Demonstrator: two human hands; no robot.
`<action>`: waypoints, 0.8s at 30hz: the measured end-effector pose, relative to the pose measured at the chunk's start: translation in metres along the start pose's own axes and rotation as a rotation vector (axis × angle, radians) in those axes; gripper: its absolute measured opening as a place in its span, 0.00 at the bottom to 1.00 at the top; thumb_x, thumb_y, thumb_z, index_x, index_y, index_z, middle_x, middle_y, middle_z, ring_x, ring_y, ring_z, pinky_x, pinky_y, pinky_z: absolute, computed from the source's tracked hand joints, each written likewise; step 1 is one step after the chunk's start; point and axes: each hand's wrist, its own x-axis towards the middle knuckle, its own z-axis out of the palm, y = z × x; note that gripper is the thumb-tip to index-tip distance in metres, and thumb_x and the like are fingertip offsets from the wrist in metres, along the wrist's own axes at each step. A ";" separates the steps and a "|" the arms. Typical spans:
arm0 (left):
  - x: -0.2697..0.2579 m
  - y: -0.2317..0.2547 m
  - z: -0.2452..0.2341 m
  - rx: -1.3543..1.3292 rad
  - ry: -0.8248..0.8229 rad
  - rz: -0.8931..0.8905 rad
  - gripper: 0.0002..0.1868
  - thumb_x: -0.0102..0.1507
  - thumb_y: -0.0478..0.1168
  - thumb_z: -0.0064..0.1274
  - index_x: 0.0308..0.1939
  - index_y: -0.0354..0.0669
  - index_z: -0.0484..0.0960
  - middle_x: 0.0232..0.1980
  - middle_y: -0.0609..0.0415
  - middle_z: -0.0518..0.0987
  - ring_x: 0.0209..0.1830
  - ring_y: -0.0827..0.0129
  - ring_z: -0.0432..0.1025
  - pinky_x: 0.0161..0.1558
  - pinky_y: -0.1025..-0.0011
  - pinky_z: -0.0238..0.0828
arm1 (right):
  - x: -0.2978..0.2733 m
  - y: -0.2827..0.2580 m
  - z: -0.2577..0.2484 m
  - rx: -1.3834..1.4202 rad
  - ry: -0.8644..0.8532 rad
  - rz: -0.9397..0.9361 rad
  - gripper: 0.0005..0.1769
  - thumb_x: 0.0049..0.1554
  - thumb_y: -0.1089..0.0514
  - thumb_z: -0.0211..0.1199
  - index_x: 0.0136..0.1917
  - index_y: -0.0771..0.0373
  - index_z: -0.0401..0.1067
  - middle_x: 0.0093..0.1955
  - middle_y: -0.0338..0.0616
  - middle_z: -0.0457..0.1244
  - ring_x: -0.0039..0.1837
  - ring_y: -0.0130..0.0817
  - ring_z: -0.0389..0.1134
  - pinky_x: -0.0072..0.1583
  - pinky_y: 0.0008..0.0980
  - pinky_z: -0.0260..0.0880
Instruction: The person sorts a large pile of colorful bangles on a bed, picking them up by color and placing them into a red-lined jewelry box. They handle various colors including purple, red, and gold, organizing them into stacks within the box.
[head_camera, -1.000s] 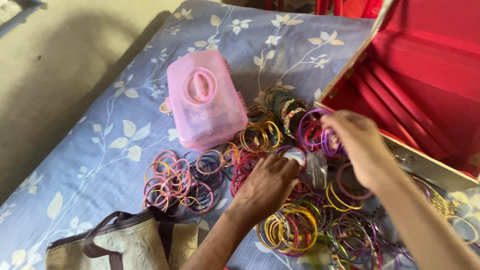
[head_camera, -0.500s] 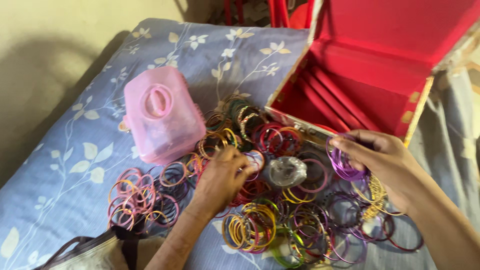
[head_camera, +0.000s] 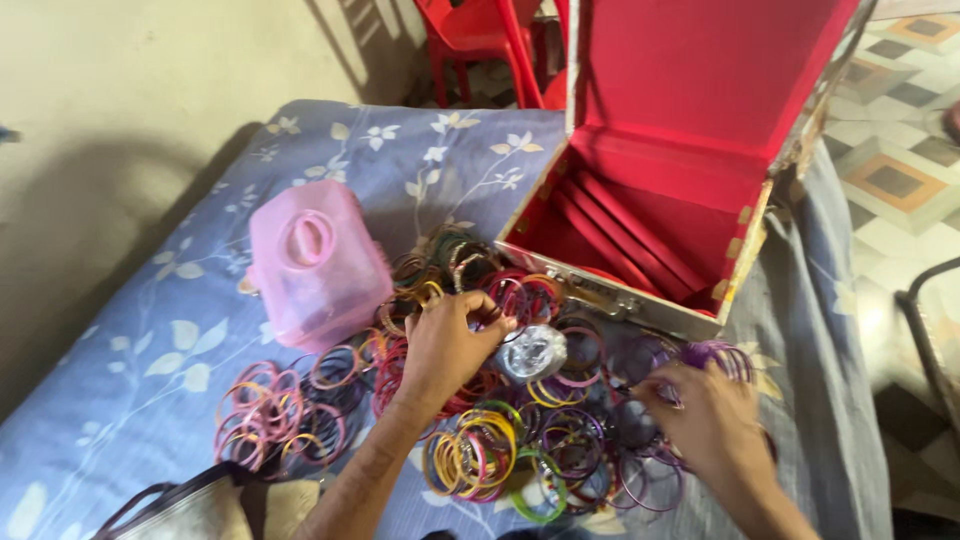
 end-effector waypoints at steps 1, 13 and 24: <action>-0.002 0.003 -0.011 0.041 -0.014 -0.036 0.16 0.57 0.49 0.65 0.33 0.38 0.88 0.30 0.57 0.83 0.29 0.77 0.74 0.35 0.73 0.69 | 0.004 0.002 -0.008 0.086 -0.056 0.139 0.18 0.51 0.41 0.75 0.52 0.48 0.81 0.40 0.47 0.70 0.45 0.39 0.71 0.53 0.44 0.69; -0.022 0.033 -0.029 -0.732 -0.271 -0.046 0.12 0.65 0.41 0.60 0.44 0.35 0.87 0.39 0.58 0.86 0.39 0.81 0.76 0.45 0.77 0.73 | -0.005 -0.094 -0.041 1.362 -0.272 0.247 0.24 0.55 0.54 0.68 0.63 0.64 0.73 0.44 0.38 0.67 0.39 0.19 0.59 0.42 0.25 0.63; -0.037 0.085 -0.031 -0.260 -0.183 0.270 0.10 0.62 0.42 0.62 0.42 0.40 0.89 0.41 0.54 0.87 0.42 0.74 0.78 0.48 0.75 0.72 | 0.015 -0.093 -0.034 1.666 -0.318 0.516 0.14 0.57 0.52 0.65 0.54 0.61 0.75 0.43 0.37 0.69 0.42 0.26 0.69 0.45 0.30 0.72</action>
